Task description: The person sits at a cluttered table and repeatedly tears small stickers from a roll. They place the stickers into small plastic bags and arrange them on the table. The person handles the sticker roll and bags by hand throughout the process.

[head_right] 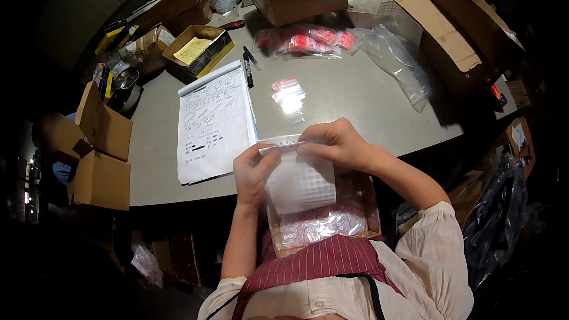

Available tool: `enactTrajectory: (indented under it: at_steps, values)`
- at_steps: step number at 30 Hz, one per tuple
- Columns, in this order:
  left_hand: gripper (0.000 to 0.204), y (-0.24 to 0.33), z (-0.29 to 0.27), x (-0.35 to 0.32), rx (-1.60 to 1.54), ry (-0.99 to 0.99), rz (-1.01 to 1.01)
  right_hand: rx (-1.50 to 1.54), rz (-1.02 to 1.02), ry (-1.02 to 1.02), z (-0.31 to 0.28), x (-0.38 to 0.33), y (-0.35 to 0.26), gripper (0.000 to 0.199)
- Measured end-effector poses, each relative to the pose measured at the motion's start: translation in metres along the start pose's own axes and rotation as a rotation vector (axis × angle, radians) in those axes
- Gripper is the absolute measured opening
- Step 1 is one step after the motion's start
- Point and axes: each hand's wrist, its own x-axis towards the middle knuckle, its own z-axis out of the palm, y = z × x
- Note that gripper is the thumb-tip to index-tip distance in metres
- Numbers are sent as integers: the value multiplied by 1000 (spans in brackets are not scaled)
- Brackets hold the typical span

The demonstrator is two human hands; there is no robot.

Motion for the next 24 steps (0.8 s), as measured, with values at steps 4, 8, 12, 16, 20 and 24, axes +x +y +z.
enactTrajectory:
  at_steps: [4,8,12,16,20,24]
  values:
    - [17,-3,6,-6,34,35,75,92,119,53,-12,-4,6,19]
    - [15,-1,2,-7,105,6,139,-11,4,151,-32,4,-8,22]
    - [14,-1,2,-8,170,-62,242,-111,-56,-55,-32,4,1,41]
    - [15,-4,4,-7,198,-136,299,47,99,-117,-20,-2,7,46]
    - [16,4,2,-10,247,-122,263,181,97,-57,-16,-7,4,32]
    - [16,20,2,-18,352,-95,211,382,242,-79,-21,-17,-10,22]
